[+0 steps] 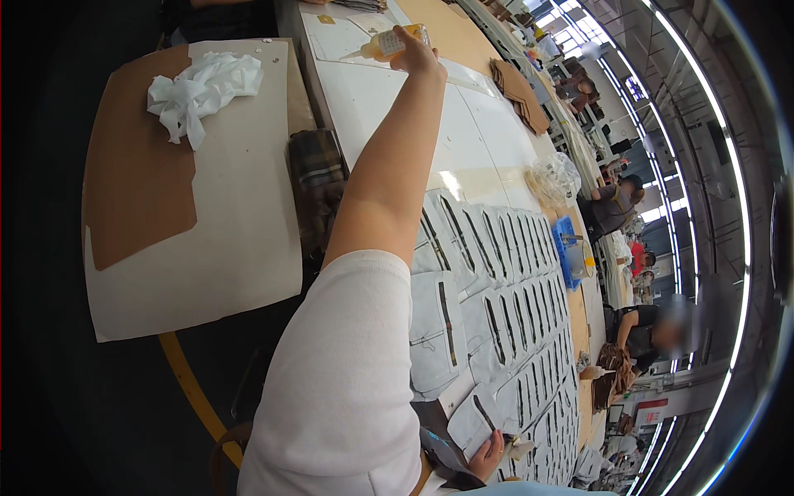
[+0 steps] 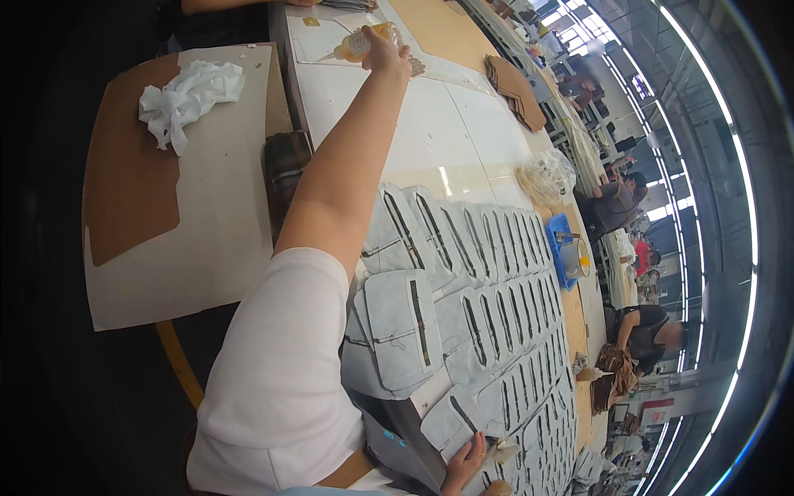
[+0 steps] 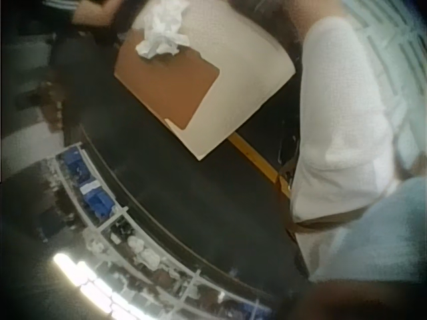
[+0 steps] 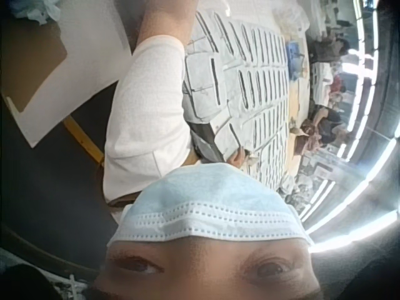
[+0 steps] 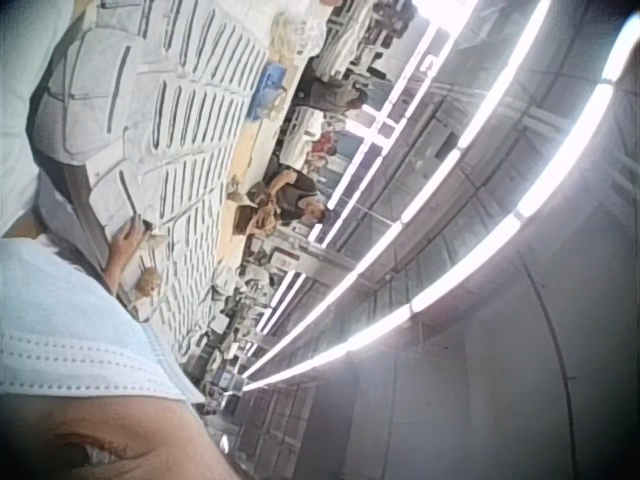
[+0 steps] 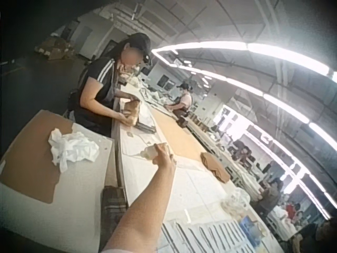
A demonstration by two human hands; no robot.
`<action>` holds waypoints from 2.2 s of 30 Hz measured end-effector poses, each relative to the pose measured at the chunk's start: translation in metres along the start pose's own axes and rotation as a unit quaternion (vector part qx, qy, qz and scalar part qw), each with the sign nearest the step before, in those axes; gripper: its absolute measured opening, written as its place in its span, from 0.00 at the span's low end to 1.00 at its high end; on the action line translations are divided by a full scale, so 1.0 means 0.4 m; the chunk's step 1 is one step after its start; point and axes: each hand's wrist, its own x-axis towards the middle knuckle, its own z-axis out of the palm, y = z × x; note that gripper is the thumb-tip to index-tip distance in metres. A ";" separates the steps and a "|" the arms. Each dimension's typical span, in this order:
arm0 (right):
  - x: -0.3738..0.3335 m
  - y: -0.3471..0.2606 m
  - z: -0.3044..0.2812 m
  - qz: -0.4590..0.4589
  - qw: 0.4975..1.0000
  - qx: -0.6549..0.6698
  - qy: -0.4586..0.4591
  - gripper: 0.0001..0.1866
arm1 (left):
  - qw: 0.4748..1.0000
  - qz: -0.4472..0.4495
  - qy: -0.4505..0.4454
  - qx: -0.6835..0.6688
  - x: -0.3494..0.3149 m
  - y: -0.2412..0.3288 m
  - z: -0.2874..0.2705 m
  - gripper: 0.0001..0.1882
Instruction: The person assembles small leather pocket components by applying glue with a brush, then folding the edges by hand.
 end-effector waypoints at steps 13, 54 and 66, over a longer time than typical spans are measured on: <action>0.005 -0.004 0.001 0.014 1.000 0.005 -0.013 0.18 | 0.518 0.517 -0.092 0.675 0.182 -0.001 -0.254 0.37; -0.017 0.000 0.002 0.003 1.000 -0.011 0.029 0.18 | 0.400 0.543 -0.098 0.732 0.072 0.009 -0.351 0.43; 0.009 -0.029 0.005 0.103 0.991 0.038 0.081 0.25 | 0.114 0.004 -0.901 0.418 -0.914 -0.225 -0.657 0.24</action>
